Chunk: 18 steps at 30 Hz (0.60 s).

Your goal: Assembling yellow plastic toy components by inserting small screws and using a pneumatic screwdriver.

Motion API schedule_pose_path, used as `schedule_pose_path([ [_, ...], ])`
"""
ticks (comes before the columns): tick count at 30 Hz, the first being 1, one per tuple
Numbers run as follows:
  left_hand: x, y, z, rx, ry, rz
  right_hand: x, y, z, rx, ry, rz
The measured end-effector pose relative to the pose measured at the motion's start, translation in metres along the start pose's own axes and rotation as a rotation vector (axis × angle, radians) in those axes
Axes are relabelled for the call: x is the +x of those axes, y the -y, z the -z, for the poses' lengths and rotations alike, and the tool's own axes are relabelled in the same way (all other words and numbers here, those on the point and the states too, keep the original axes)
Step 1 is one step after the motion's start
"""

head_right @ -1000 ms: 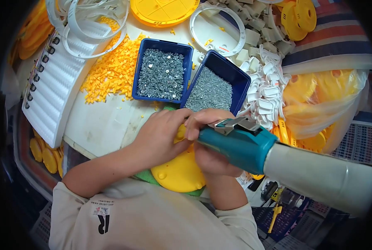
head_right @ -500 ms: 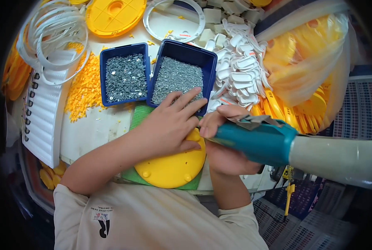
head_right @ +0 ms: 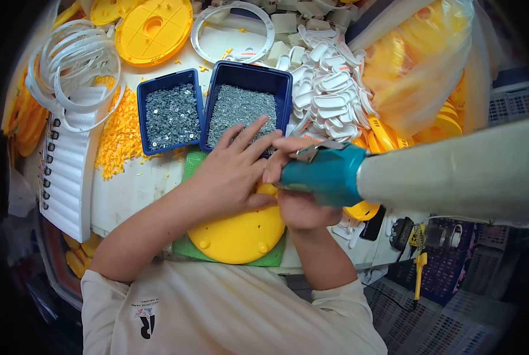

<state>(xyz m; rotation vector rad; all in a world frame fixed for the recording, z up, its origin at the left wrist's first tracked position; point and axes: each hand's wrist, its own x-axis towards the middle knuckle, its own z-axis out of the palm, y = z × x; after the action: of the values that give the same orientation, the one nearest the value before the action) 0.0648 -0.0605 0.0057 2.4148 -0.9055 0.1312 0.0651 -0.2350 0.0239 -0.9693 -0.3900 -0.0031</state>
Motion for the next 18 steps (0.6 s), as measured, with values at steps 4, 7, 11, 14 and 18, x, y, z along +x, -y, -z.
schedule_pose_path([
  [4,0.000,-0.012,0.005,0.073,-0.004,-0.038,-0.009,0.035,-0.008,-0.102,0.092,0.169],
  [7,0.000,-0.025,-0.007,0.005,0.141,-0.260,-0.041,0.056,-0.011,-0.112,-0.014,0.114],
  [11,0.004,-0.043,-0.020,-0.096,0.276,-0.237,-0.071,0.056,-0.006,-0.135,-0.130,0.074],
  [14,0.005,-0.042,-0.023,-0.094,0.233,-0.257,-0.078,0.048,-0.004,-0.063,-0.125,0.115],
  [18,0.003,-0.044,-0.024,-0.081,0.221,-0.249,-0.082,0.031,0.000,-0.054,-0.150,0.138],
])
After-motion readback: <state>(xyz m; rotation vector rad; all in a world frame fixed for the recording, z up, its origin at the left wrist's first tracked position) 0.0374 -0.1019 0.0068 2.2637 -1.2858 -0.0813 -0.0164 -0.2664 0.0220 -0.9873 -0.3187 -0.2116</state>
